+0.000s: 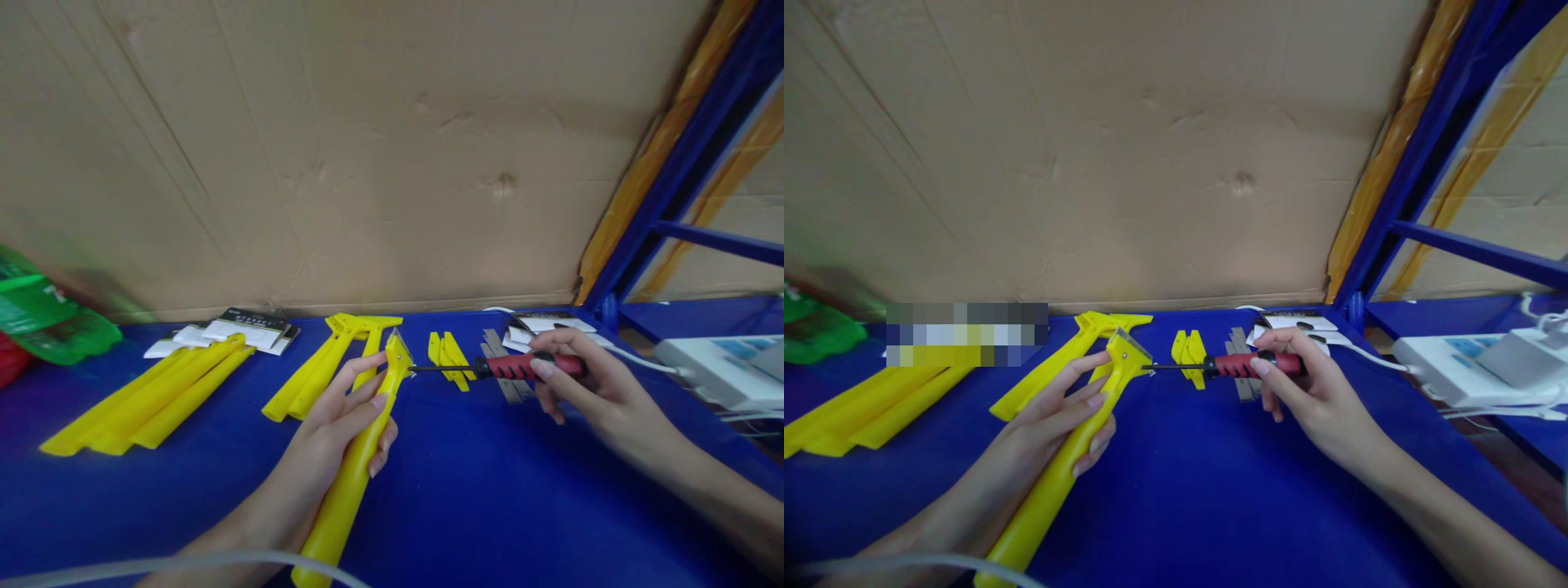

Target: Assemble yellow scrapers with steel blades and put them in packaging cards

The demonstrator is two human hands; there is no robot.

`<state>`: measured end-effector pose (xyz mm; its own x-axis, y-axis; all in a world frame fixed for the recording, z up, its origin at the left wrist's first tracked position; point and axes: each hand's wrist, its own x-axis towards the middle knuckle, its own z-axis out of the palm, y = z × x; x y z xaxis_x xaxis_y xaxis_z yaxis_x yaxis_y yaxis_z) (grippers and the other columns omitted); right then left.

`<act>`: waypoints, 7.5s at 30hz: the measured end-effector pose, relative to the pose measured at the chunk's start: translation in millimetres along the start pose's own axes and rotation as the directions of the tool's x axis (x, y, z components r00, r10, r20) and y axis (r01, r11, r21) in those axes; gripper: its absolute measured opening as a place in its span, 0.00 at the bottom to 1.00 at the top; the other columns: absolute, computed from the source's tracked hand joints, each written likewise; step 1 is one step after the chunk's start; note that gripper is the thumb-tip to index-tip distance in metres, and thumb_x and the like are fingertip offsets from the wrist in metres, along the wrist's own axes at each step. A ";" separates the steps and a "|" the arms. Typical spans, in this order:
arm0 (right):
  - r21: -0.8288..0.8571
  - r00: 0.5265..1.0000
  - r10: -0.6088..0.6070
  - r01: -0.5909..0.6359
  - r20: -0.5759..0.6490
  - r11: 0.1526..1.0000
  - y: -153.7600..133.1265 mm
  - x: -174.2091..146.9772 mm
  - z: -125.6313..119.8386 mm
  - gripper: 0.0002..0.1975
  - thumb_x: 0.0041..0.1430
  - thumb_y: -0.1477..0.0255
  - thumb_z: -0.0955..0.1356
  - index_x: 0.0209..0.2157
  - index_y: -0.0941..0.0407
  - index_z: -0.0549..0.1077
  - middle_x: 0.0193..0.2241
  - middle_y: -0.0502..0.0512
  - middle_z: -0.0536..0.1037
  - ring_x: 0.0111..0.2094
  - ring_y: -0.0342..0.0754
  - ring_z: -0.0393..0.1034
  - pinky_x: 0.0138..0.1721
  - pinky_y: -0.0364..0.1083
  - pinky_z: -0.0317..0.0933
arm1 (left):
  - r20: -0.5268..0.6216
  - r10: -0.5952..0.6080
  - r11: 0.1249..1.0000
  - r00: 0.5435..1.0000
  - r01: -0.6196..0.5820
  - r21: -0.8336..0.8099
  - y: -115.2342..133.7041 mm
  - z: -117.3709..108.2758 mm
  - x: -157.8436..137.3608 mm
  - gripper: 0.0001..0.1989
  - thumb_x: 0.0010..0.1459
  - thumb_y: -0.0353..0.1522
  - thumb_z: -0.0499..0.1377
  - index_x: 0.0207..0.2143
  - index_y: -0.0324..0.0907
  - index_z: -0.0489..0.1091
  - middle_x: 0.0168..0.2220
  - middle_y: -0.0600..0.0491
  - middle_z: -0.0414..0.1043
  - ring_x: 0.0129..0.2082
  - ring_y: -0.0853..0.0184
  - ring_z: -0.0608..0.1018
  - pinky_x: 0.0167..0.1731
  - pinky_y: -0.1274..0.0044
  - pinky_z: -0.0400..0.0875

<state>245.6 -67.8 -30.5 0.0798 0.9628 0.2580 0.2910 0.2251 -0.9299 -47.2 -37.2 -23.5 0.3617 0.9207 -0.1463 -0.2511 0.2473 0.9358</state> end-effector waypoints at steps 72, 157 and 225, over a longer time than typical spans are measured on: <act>-0.204 0.996 -0.034 0.050 0.079 0.978 -26.0 21.6 -1.3 0.24 0.56 0.54 0.75 0.50 0.49 0.76 0.32 0.52 0.82 0.25 0.48 0.77 0.25 0.44 0.74 | -0.123 0.046 0.995 0.991 -0.057 -0.084 11.9 4.9 -8.3 0.20 0.62 0.32 0.65 0.56 0.46 0.67 0.31 0.55 0.71 0.18 0.74 0.70 0.16 0.82 0.59; -0.354 0.949 -0.272 0.202 -0.160 0.913 -12.1 9.1 -9.5 0.10 0.47 0.62 0.78 0.35 0.39 0.88 0.31 0.50 0.88 0.21 0.46 0.75 0.19 0.40 0.65 | 0.180 0.035 0.996 0.983 -0.020 -0.082 -9.6 -7.5 21.0 0.30 0.67 0.36 0.61 0.66 0.41 0.53 0.19 0.57 0.71 0.14 0.75 0.64 0.17 0.83 0.53; -0.012 0.988 0.012 -0.014 -0.154 1.000 -23.8 1.2 -0.3 0.19 0.57 0.55 0.75 0.48 0.44 0.76 0.24 0.48 0.79 0.16 0.47 0.68 0.15 0.44 0.64 | 0.030 0.129 0.992 0.991 -0.128 -0.009 -3.8 6.9 16.1 0.30 0.58 0.38 0.70 0.60 0.41 0.66 0.26 0.59 0.69 0.19 0.73 0.70 0.15 0.82 0.59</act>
<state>239.0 -72.0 -8.0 0.2291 0.9312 0.2837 0.3014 0.2093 -0.9302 -34.3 -25.4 -27.3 0.3532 0.9354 -0.0150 -0.3039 0.1299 0.9438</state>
